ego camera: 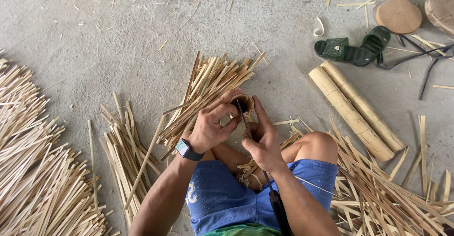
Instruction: The person peels layers from bamboo strips using a knife and their hands.
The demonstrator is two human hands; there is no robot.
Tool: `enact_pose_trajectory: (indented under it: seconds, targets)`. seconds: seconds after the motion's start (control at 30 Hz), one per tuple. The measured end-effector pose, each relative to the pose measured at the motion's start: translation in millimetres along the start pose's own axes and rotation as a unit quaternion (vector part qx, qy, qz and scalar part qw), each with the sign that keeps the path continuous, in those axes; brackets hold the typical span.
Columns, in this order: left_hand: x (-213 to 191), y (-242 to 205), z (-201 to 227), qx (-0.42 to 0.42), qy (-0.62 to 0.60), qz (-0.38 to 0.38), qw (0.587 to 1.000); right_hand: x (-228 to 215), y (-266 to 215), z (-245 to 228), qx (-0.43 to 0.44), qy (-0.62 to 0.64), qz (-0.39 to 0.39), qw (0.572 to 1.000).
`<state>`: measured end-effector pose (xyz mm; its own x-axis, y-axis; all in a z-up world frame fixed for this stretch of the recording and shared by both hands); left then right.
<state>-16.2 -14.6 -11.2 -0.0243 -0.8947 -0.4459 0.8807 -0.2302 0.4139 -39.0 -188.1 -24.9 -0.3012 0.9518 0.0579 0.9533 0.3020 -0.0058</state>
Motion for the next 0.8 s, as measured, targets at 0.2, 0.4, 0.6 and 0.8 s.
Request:
enact_pose_trajectory:
  seconds: [0.2,0.4,0.6,0.8]
  targets:
    - [-1.7,1.2,11.6,0.022,-0.039,0.013,0.999,4.4,-1.5,-4.4,0.012,-0.050,0.011,0.999]
    - [-0.9,-0.5,9.0,0.002,-0.039,0.009,0.999,5.3,-0.9,-6.1,0.000,-0.047,0.004,0.999]
    - [-0.2,-2.9,3.9,0.005,-0.042,0.006,0.999,5.9,-2.3,-6.4,-0.003,-0.027,-0.001,1.000]
    - [-7.9,18.5,22.6,0.013,-0.004,-0.051,0.999,2.4,-0.3,-1.0,0.020,-0.008,-0.005,1.000]
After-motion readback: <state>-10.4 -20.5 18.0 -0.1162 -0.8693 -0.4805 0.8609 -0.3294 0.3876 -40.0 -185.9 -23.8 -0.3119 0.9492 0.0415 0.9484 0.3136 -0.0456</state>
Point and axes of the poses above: each hand's wrist, its own y-axis towards the middle knuckle, its own x-axis out of the palm, z = x × y, the point moved 3 cm from there along y, towards the middle knuckle, and after that the axes turned 4 degrees about -y, right-handed, at the moved point
